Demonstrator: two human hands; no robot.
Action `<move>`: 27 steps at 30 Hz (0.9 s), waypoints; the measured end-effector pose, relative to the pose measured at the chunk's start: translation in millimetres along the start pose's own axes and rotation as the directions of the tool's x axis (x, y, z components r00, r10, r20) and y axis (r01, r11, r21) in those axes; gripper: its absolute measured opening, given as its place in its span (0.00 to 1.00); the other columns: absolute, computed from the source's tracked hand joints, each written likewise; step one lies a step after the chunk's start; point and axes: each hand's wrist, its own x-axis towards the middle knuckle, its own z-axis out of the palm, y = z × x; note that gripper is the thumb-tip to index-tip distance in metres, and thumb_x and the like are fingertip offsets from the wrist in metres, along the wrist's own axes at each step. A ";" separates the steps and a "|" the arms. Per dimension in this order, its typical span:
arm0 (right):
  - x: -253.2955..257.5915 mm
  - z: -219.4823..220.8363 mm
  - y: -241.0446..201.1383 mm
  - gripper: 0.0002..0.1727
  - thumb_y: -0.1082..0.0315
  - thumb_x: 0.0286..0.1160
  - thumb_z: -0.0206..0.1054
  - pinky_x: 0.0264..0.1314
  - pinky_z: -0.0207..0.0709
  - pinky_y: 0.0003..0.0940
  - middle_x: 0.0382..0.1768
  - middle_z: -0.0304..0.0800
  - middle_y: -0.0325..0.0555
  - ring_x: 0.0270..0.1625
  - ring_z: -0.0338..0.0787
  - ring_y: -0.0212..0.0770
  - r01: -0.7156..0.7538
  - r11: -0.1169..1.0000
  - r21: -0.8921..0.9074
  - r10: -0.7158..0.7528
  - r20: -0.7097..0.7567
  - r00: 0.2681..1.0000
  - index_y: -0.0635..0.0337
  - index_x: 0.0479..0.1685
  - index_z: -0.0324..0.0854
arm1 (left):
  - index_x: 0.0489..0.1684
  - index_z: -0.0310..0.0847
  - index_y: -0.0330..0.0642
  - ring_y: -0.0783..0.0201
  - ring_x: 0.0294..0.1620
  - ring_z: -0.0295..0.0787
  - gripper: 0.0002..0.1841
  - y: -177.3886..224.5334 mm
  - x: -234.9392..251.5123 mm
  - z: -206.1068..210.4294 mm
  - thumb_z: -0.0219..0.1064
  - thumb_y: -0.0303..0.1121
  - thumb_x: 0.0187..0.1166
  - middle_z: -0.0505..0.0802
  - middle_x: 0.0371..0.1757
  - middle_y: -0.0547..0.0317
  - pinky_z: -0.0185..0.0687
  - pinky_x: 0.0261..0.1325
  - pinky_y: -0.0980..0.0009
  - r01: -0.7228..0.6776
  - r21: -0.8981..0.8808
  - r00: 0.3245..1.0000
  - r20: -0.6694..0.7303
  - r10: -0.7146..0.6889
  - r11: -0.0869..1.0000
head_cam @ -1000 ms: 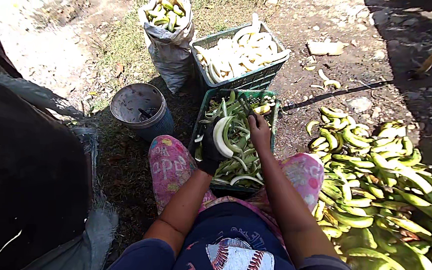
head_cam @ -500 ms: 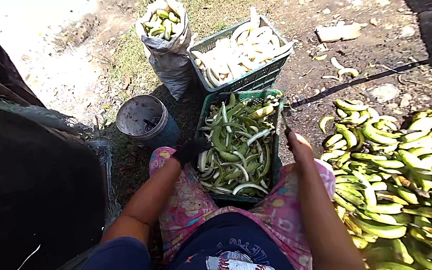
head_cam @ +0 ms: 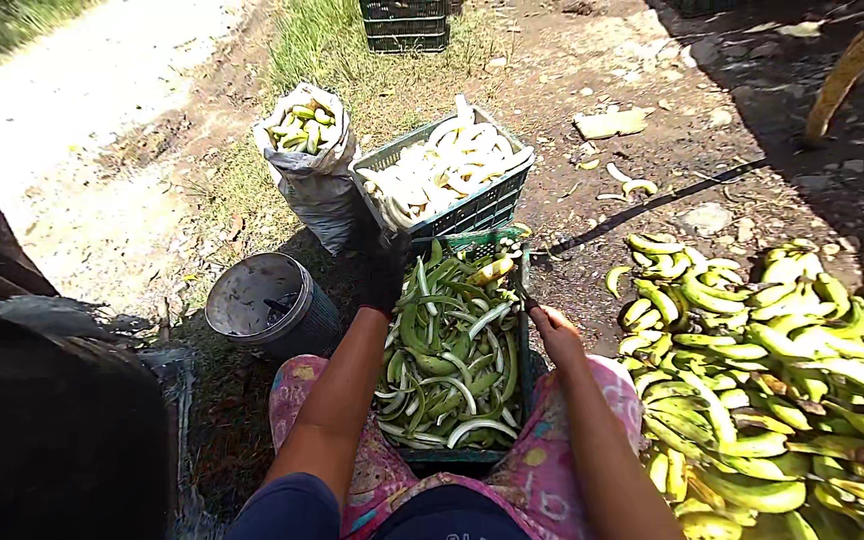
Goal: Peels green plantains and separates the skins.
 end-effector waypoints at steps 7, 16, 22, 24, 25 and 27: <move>5.6 4.9 1.8 0.28 0.40 0.86 0.60 0.78 0.72 0.57 0.65 0.90 0.50 0.71 0.86 0.47 0.000 0.996 -0.087 0.004 0.052 0.999 0.49 0.71 0.85 | 0.77 0.73 0.39 0.40 0.72 0.83 0.39 -85.7 -85.2 -2.8 0.55 0.65 0.81 0.86 0.70 0.38 0.75 0.71 0.36 0.182 0.837 0.928 0.027 -0.371 0.516; -1.6 0.8 4.9 0.30 0.38 0.85 0.58 0.77 0.73 0.59 0.64 0.91 0.50 0.70 0.87 0.49 0.003 0.985 -0.175 -0.003 0.000 1.000 0.48 0.71 0.85 | 0.78 0.75 0.42 0.46 0.75 0.80 0.40 -119.9 -75.9 5.8 0.63 0.66 0.76 0.86 0.71 0.43 0.72 0.77 0.40 0.262 0.644 0.952 -0.050 -0.302 0.719; -8.3 5.7 -1.9 0.34 0.37 0.85 0.58 0.74 0.74 0.65 0.65 0.88 0.59 0.69 0.86 0.59 0.051 0.953 -0.300 -0.044 0.029 0.999 0.52 0.76 0.80 | 0.67 0.80 0.41 0.55 0.44 0.90 0.26 -71.7 -87.6 -18.2 0.75 0.47 0.76 0.92 0.49 0.48 0.87 0.51 0.50 0.087 0.150 0.995 -0.067 -0.077 0.985; -20.4 13.6 -7.3 0.35 0.38 0.85 0.59 0.76 0.73 0.63 0.68 0.86 0.61 0.72 0.85 0.59 0.089 0.959 -0.268 -0.083 0.034 0.996 0.55 0.79 0.76 | 0.74 0.75 0.46 0.54 0.43 0.90 0.31 -50.0 -93.5 -28.6 0.76 0.49 0.74 0.92 0.50 0.48 0.87 0.46 0.49 0.048 0.048 0.991 -0.129 -0.041 0.998; -31.4 19.6 -12.2 0.35 0.40 0.85 0.59 0.78 0.72 0.61 0.71 0.84 0.61 0.74 0.83 0.58 0.122 0.966 -0.230 -0.116 0.039 0.993 0.56 0.81 0.74 | 0.80 0.68 0.51 0.53 0.47 0.89 0.36 -44.7 -95.7 -34.9 0.76 0.52 0.73 0.91 0.56 0.48 0.87 0.48 0.48 0.039 0.024 0.990 -0.133 -0.036 0.999; -59.6 40.0 -18.8 0.33 0.44 0.87 0.57 0.76 0.76 0.54 0.69 0.85 0.59 0.71 0.85 0.52 0.224 0.965 -0.135 -0.221 0.031 0.975 0.60 0.79 0.74 | 0.86 0.61 0.59 0.54 0.48 0.89 0.39 -36.8 -98.0 -46.0 0.71 0.58 0.75 0.90 0.59 0.50 0.87 0.47 0.49 0.017 -0.014 0.996 -0.091 -0.019 1.000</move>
